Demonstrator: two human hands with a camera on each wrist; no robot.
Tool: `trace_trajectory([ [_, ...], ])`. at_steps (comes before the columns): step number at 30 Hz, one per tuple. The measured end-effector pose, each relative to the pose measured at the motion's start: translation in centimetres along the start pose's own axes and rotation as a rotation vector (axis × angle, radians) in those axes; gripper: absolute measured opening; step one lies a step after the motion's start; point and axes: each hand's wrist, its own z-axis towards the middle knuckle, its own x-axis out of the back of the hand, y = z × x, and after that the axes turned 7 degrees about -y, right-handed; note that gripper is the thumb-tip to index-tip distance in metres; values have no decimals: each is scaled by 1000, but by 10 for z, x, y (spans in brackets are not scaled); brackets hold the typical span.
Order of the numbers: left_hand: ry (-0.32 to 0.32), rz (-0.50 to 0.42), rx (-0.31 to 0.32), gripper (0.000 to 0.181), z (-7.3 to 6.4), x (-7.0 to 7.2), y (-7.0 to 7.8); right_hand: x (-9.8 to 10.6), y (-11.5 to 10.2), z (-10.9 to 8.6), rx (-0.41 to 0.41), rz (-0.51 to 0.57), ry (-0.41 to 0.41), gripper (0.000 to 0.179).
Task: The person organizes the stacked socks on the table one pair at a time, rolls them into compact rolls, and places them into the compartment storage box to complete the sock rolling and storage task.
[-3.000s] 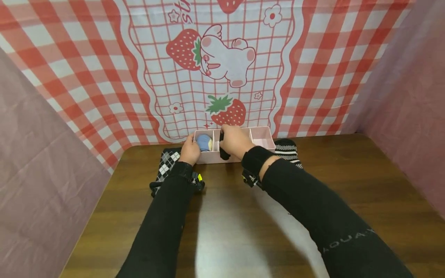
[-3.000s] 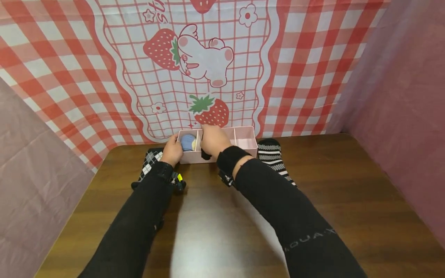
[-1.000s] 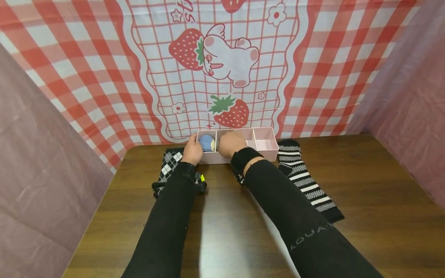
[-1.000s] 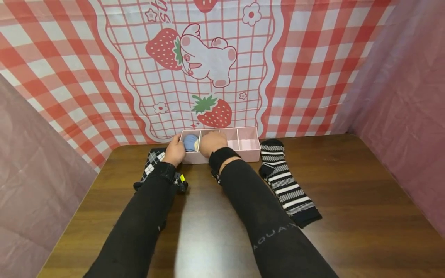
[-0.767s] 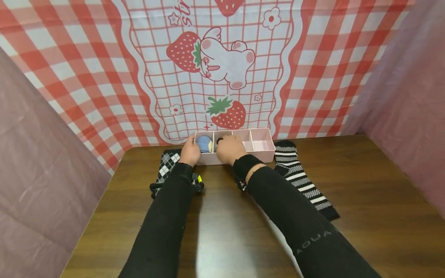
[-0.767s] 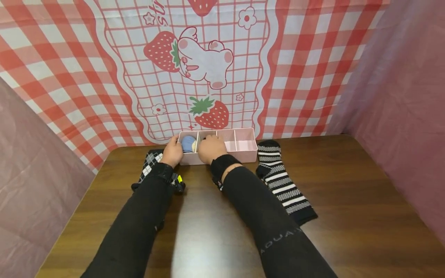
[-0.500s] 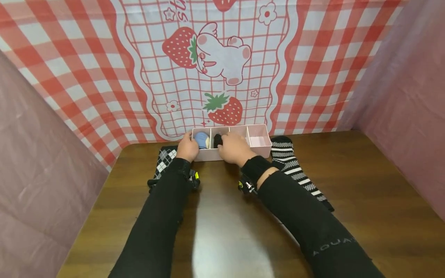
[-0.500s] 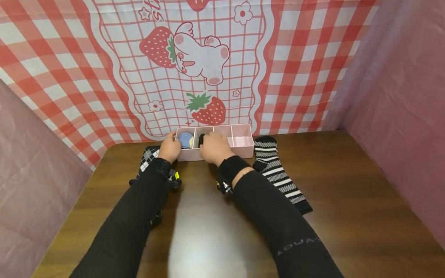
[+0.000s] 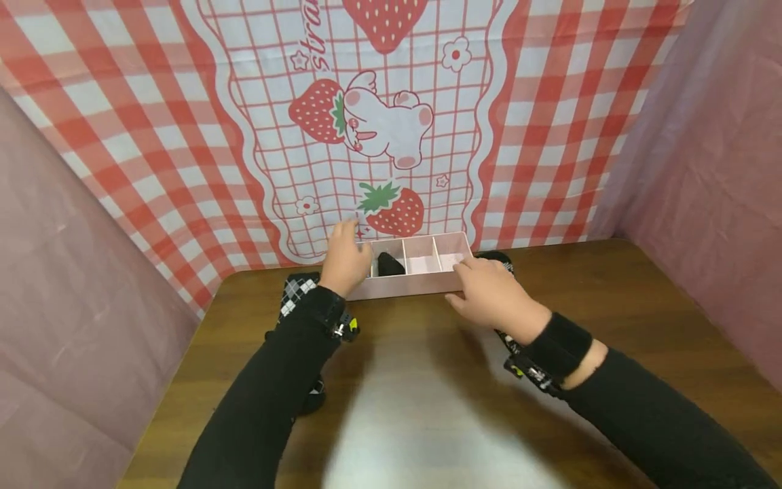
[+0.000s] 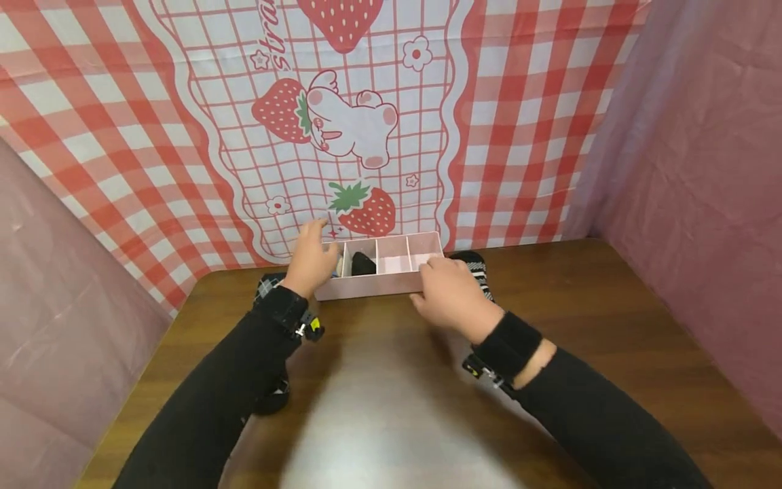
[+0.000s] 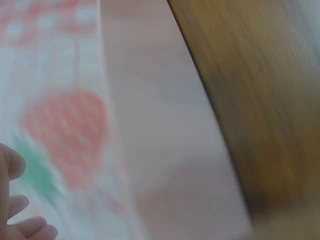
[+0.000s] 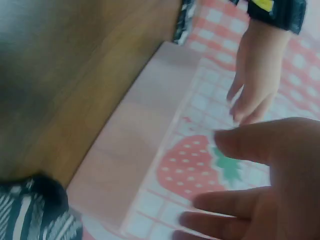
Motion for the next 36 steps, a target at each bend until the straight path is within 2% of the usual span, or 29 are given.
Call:
trace_trajectory([
  [5, -54, 103, -246, 59, -18, -18, 54, 11, 14, -53, 29, -19, -55, 48],
  [9, -148, 234, -394, 64, -34, -41, 91, 10, 25, -85, 5, -4, -125, 56],
  [11, -243, 293, -434, 67, -40, -54, 108, 4, 31, -96, 6, 17, -165, 60],
  [16, -562, 392, -510, 68, -40, -97, 138, -18, 49, -117, 60, 106, -251, 68],
  [19, -683, 463, -508, 66, -37, -124, 146, -30, 58, -127, 68, 149, -294, 75],
  [23, -740, 547, -447, 63, -34, -147, 152, -40, 64, -133, 43, 193, -352, 81],
  [29, -765, 645, -386, 53, -32, -167, 155, -46, 67, -139, 0, 220, -473, 82],
  [36, -734, 686, -351, 57, -27, -182, 147, -50, 66, -140, 24, 166, -419, 74],
])
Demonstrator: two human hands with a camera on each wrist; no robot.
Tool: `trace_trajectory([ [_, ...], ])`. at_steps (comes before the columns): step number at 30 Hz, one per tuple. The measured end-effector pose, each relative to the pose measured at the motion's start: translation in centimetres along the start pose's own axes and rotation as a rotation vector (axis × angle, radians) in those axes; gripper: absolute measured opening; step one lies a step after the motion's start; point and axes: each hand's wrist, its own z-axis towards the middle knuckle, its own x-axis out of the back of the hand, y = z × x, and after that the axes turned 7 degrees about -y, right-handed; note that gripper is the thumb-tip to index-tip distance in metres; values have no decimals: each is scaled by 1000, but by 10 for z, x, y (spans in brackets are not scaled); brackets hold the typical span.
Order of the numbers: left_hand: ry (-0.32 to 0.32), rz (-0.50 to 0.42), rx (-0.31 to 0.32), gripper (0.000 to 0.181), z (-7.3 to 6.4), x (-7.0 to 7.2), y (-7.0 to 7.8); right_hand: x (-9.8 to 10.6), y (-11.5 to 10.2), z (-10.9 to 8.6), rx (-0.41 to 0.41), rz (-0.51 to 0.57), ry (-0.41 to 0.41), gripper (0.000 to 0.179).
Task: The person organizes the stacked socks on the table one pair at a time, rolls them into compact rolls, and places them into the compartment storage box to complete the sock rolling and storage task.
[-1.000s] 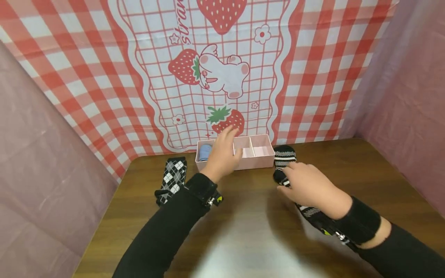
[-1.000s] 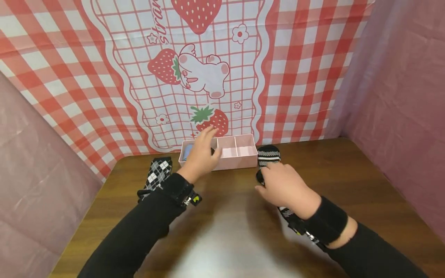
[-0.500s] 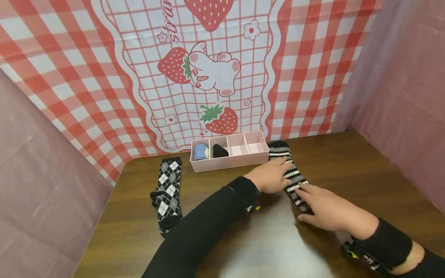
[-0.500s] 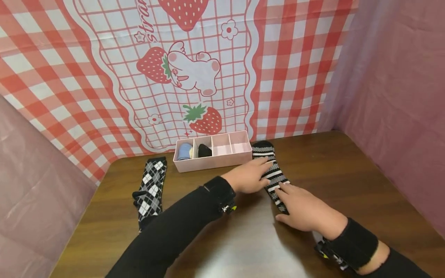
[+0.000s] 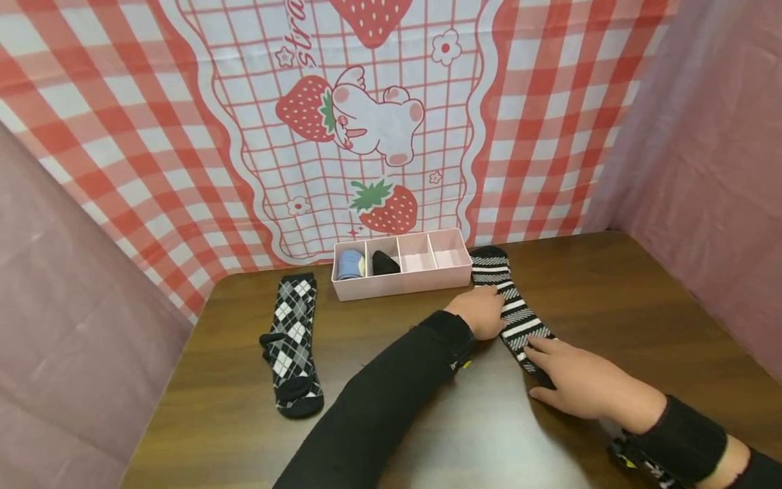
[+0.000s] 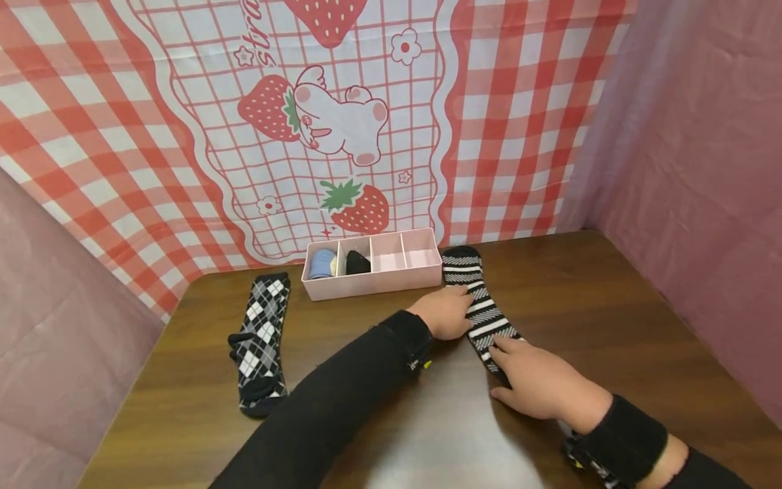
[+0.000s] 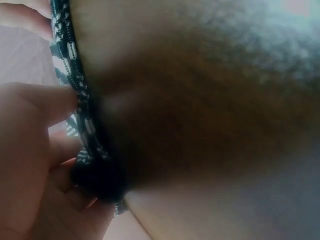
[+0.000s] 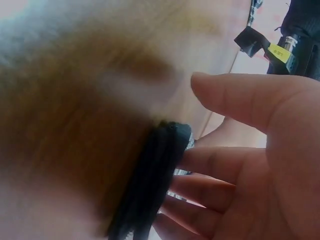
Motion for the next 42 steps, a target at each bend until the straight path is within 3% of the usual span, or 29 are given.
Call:
trace_trajectory([
  [5, 13, 15, -20, 54, -6, 1, -2, 0, -4, -1, 15, 10, 26, 69],
  [11, 14, 29, -56, 51, -22, -1, 4, -1, -16, -7, 20, 39, -18, 65],
  [16, 23, 22, -63, 48, -37, -5, 8, -2, -33, -9, 13, 27, -30, 58],
  [24, 42, 54, -77, 49, -62, -8, 5, -4, -66, -5, 39, -20, 21, 38],
  [30, 43, 46, -86, 48, -86, -19, -7, -11, -86, -3, 113, -47, 29, 36],
  [42, 57, -29, -23, 51, -144, -42, -45, -15, -131, 13, 218, -118, 31, 40],
])
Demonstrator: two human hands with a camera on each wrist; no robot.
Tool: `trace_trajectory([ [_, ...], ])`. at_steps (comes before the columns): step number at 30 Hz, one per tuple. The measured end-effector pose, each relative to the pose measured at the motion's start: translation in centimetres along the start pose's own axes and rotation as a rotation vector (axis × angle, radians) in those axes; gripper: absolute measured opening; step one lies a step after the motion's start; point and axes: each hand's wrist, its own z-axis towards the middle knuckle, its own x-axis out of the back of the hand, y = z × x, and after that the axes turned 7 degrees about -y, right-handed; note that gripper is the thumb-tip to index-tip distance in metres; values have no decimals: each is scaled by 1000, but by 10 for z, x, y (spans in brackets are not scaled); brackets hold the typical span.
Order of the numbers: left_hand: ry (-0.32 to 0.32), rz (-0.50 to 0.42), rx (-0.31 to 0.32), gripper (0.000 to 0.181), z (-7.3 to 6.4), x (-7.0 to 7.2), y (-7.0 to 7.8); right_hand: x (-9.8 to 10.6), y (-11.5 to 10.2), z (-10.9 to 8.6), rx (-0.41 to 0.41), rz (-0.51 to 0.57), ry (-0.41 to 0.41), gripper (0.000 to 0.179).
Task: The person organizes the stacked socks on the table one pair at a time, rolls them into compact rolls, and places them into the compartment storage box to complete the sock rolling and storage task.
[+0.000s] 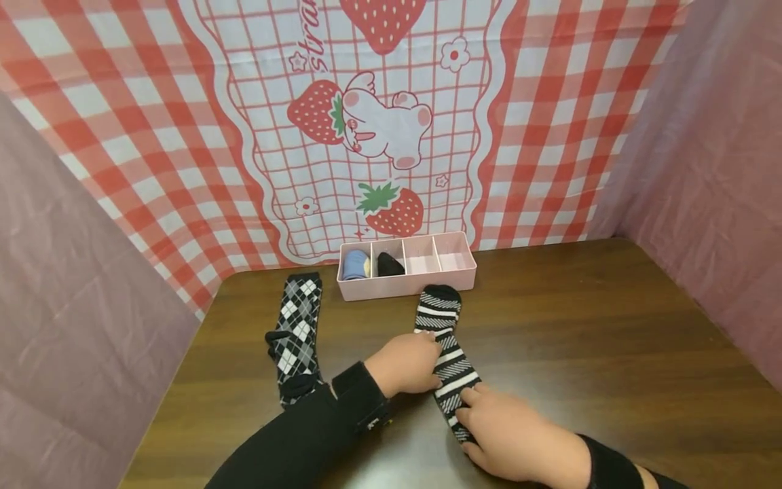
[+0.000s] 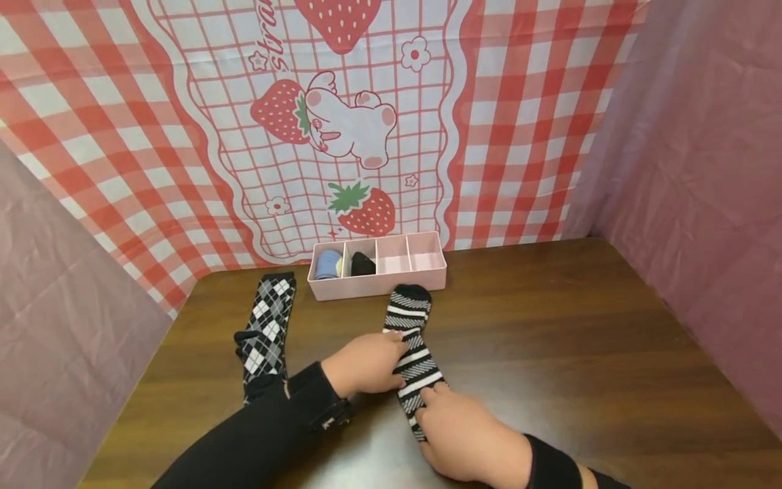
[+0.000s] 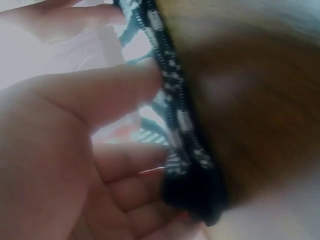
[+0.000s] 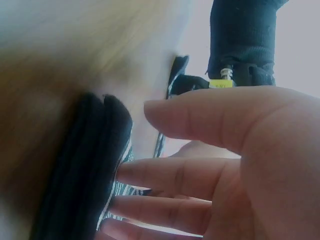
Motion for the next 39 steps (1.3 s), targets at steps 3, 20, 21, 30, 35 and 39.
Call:
trace_trajectory([
  [3, -9, -22, 17, 51, -13, -4, -8, -1, -8, 8, 47, -30, 4, 37],
  [20, -53, -208, 84, 77, -56, -11, -51, -2, -44, 51, 178, -106, 33, 38],
  [21, -64, -227, 89, 78, -57, -11, -54, -2, -46, 53, 185, -117, 37, 38],
  [30, -52, -302, 113, 76, -63, -15, -60, -7, -46, 53, 197, -147, 14, 55],
  [35, 56, -200, 115, 74, -73, -19, -51, -7, -44, 47, 198, -77, -6, 59],
  [39, 202, -87, 42, 58, -90, -25, -32, -10, -42, 39, 220, -13, 68, 47],
])
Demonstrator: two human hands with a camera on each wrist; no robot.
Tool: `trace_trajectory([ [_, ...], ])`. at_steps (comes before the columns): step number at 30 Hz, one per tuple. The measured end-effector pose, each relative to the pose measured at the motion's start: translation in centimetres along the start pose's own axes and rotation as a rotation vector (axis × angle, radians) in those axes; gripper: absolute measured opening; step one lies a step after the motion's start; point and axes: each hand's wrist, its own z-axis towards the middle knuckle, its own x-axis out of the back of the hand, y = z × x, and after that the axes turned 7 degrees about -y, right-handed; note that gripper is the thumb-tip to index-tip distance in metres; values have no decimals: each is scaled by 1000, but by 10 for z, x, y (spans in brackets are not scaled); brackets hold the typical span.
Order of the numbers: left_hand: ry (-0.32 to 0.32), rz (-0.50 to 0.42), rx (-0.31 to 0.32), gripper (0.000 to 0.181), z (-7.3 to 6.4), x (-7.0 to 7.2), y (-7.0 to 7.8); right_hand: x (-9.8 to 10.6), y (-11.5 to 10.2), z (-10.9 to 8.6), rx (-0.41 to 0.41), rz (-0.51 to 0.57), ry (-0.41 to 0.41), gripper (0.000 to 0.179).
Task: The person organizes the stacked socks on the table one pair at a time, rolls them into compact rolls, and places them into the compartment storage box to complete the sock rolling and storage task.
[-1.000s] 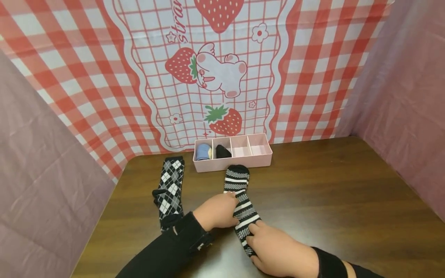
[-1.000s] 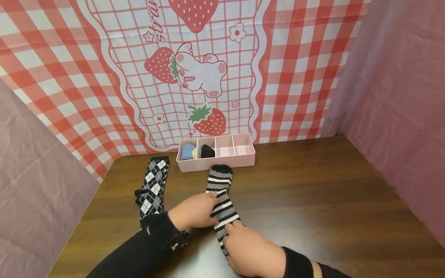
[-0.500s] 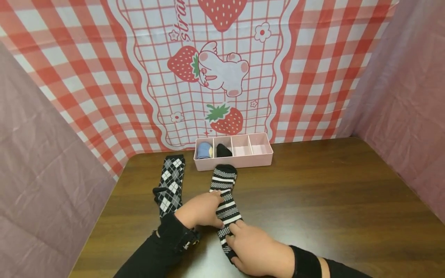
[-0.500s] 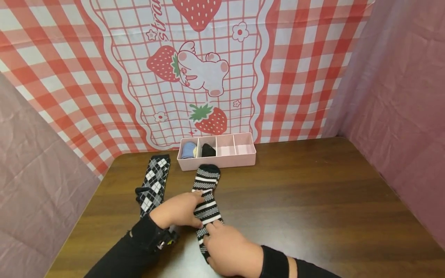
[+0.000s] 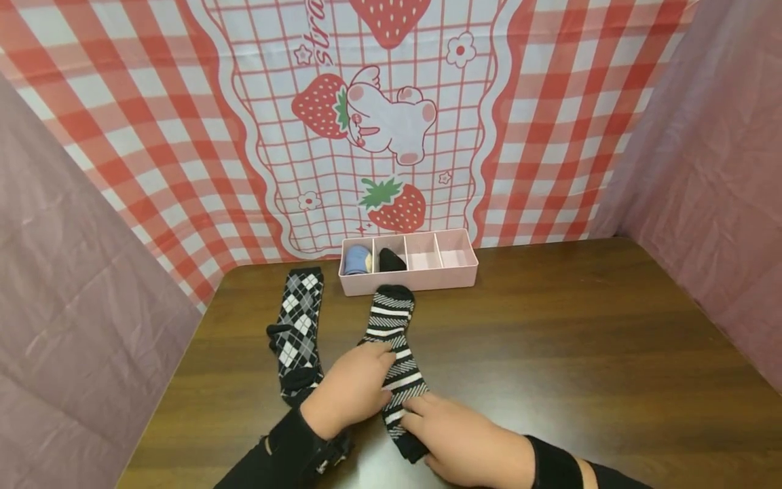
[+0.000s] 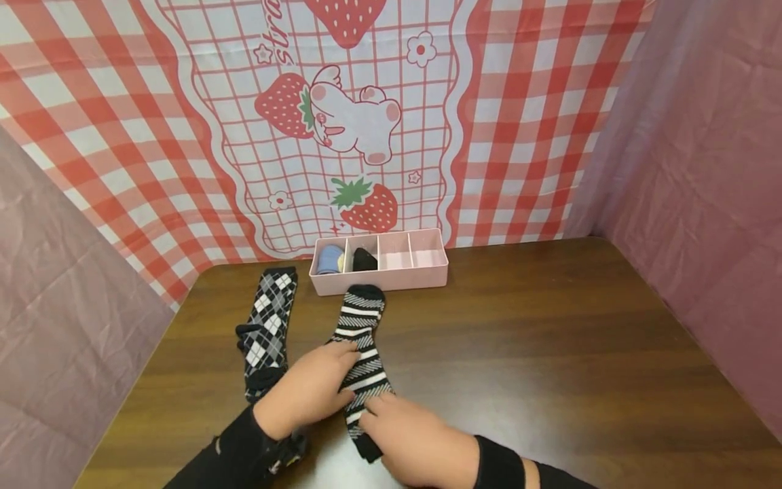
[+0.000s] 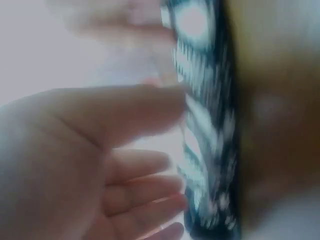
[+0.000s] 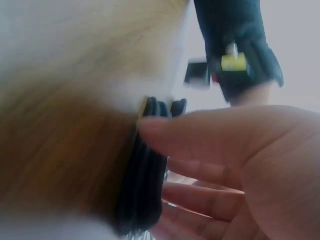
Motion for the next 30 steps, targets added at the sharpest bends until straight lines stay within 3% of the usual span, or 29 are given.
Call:
trace_trajectory([
  [5, 117, -30, -113, 34, -28, -7, 22, -3, 7, -2, 17, -31, 106, 30],
  [10, 123, -96, -155, 30, -42, -11, 35, -4, 11, -1, 4, -24, 141, 27],
  [20, -21, -193, -79, 38, -45, -18, 43, -12, 9, 3, -5, -14, 200, 26],
  [30, 17, -153, -108, 33, -44, -21, 43, -11, 9, 4, -1, 15, 240, 13],
])
